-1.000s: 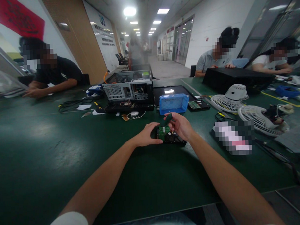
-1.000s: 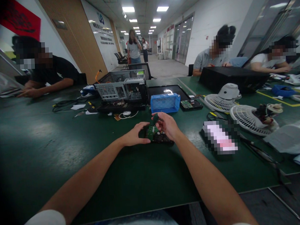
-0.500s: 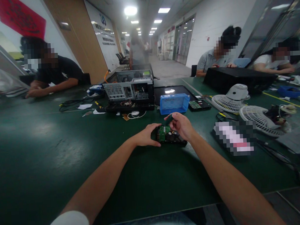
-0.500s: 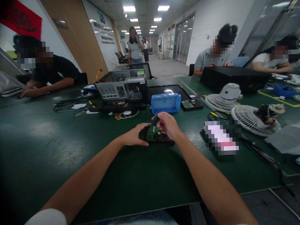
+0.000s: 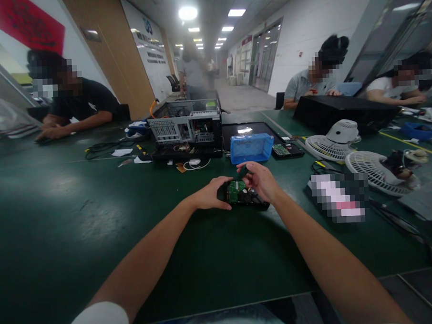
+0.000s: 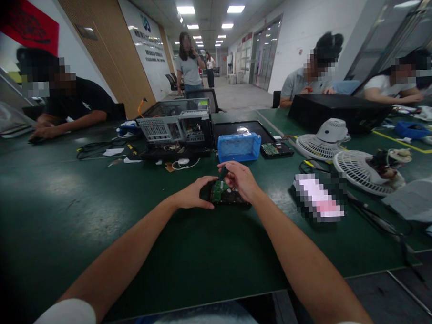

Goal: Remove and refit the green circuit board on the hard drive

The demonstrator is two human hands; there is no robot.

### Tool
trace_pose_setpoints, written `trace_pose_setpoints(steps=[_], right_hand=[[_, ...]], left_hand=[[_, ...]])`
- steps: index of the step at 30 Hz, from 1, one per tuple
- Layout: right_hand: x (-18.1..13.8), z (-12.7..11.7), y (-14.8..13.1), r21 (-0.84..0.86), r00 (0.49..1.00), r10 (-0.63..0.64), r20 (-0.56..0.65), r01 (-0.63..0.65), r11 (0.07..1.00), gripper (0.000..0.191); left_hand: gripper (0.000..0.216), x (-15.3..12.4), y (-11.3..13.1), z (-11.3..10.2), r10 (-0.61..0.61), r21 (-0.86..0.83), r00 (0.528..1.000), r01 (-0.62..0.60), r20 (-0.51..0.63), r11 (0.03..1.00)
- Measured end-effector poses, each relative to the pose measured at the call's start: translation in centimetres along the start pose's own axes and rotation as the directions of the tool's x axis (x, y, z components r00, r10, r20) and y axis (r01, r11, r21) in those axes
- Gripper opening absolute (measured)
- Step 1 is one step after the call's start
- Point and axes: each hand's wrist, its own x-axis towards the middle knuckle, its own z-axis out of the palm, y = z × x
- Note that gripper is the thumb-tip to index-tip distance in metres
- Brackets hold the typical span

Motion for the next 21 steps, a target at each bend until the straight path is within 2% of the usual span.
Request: trace_pose_setpoints(steps=[13, 21], right_hand=[[0.12, -0.17, -0.32, -0.082, 0.999, -0.011, -0.045, 0.007, 0.997, 0.025], [-0.15, 0.01, -0.18, -0.032, 1.000, 0.000, 0.009, 0.001, 0.999, 0.023]], left_hand=[[0.105, -0.02, 0.20, 0.04, 0.005, -0.007, 1.000, -0.005, -0.017, 1.000], [0.101, -0.11, 0.35, -0.01, 0.018, -0.009, 1.000, -0.019, -0.022, 1.000]])
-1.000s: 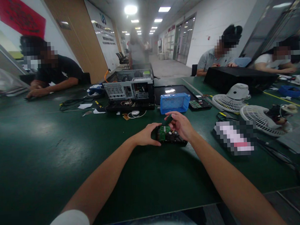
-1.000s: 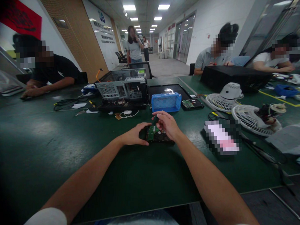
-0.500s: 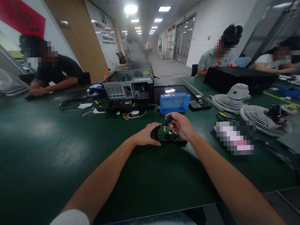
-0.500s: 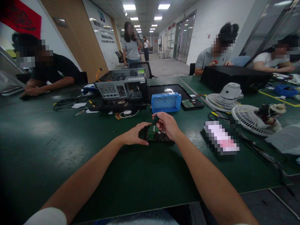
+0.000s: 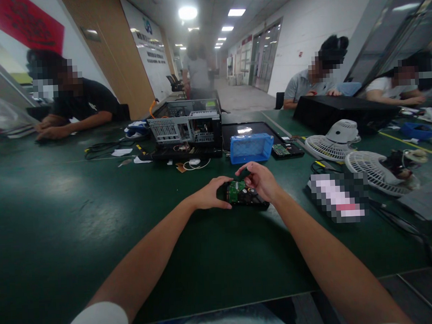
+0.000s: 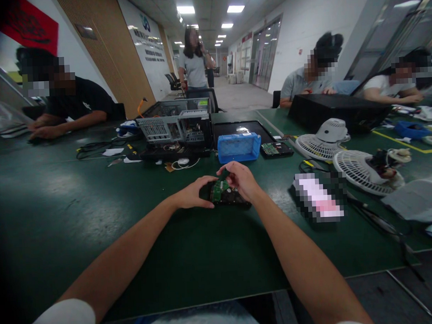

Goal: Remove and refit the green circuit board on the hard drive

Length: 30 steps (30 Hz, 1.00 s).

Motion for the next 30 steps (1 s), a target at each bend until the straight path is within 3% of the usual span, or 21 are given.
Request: trace_pose_setpoints(steps=[13, 30], right_hand=[[0.0, 0.2, 0.2, 0.088, 0.997, 0.035, 0.072, -0.041, 0.995, 0.025], [0.3, -0.4, 0.0, 0.126, 0.999, 0.026, 0.031, -0.030, 0.992, 0.029]], left_hand=[[0.083, 0.1, -0.4, 0.1, 0.035, 0.004, 0.999, -0.035, 0.008, 0.999], [0.088, 0.3, -1.1, 0.3, 0.039, -0.030, 0.999, -0.039, 0.023, 0.999]])
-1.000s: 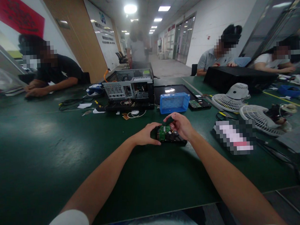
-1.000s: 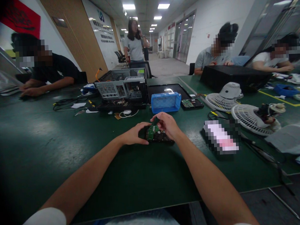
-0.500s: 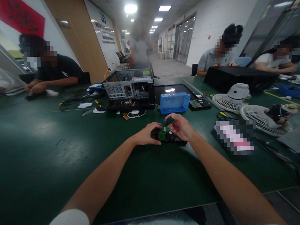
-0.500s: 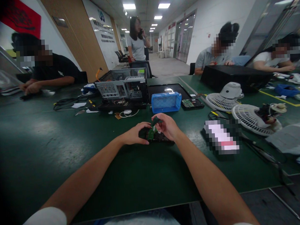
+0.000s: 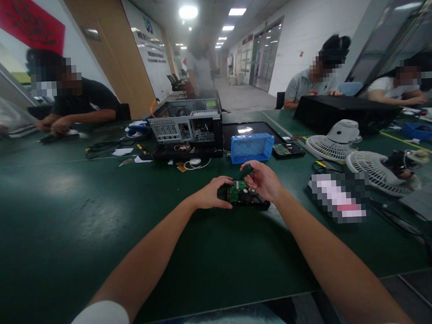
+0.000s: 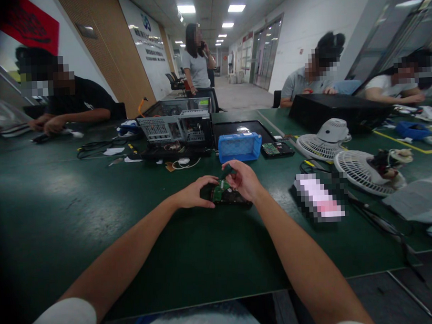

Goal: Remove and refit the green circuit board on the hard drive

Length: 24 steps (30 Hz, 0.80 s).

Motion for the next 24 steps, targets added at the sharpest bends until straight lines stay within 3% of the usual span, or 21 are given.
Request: trace_pose_setpoints(steps=[5, 10, 15, 17, 19, 22, 24], right_hand=[[0.2, -0.5, -0.9, -0.039, 0.987, -0.089, -0.133, 0.085, 0.996, 0.036], [0.8, -1.7, -1.6, -0.208, 0.909, -0.241, -0.340, 0.177, 0.962, 0.052], [0.8, -2.4, -1.5, -0.393, 0.911, -0.285, -0.299, 0.154, 0.907, 0.058], [0.6, -2.6, -1.2, -0.640, 0.921, -0.325, -0.214, 0.119, 0.759, 0.051], [0.4, -2.7, -0.6, -0.884, 0.946, -0.320, -0.055, 0.103, 0.457, 0.039], [0.4, -2.7, 0.5, -0.993, 0.971, -0.227, 0.077, 0.095, 0.073, 0.015], [0.5, -2.8, 1.2, -0.995, 0.977, -0.186, 0.102, 0.096, -0.039, 0.012]], left_hand=[[0.092, 0.0, 0.1, 0.0, -0.009, 0.009, 1.000, 0.008, 0.016, 1.000], [0.096, -0.2, 0.4, -0.2, -0.020, 0.017, 0.999, 0.020, 0.035, 1.000], [0.098, -0.2, 0.7, -0.3, -0.026, 0.002, 0.999, 0.026, 0.040, 1.000], [0.099, -0.2, 0.9, -0.3, -0.021, 0.002, 0.999, 0.021, 0.034, 1.000], [0.099, -0.3, 1.1, -0.3, -0.024, 0.008, 0.999, 0.024, 0.035, 1.000], [0.098, -0.3, 1.2, -0.4, -0.046, 0.007, 0.998, 0.045, 0.043, 0.999], [0.098, -0.3, 1.2, -0.4, -0.050, 0.006, 0.998, 0.049, 0.043, 0.999]])
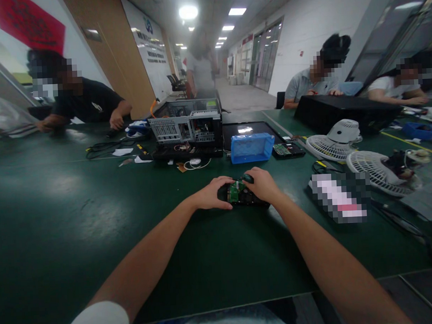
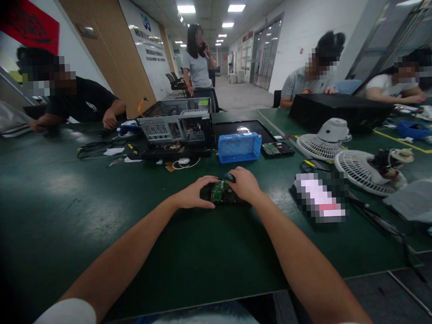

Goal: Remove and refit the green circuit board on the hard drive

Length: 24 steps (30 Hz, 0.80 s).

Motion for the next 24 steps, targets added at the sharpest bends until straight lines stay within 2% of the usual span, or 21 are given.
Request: trace_pose_setpoints(steps=[4, 9, 18, 24], right_hand=[[0.0, 0.9, 0.1, -0.065, 1.000, -0.008, 0.030, 0.010, 0.998, 0.015], [-0.2, 1.3, 0.1, -0.063, 0.998, -0.003, 0.057, 0.006, 0.998, 0.016], [0.0, 0.1, 0.8, -0.071, 0.994, 0.107, 0.029, -0.105, 0.992, 0.013], [-0.2, 0.3, 0.6, 0.002, 0.999, 0.048, 0.021, -0.048, 0.999, 0.010]], left_hand=[[0.098, 0.1, -0.2, 0.0, 0.007, -0.008, 1.000, -0.007, 0.000, 1.000], [0.098, 0.2, -0.5, 0.1, 0.005, -0.015, 1.000, -0.005, 0.000, 1.000], [0.097, 0.1, -0.1, 0.0, 0.007, -0.007, 1.000, -0.007, 0.001, 1.000], [0.096, 0.2, -0.4, 0.2, 0.017, -0.001, 1.000, -0.017, -0.009, 1.000]])
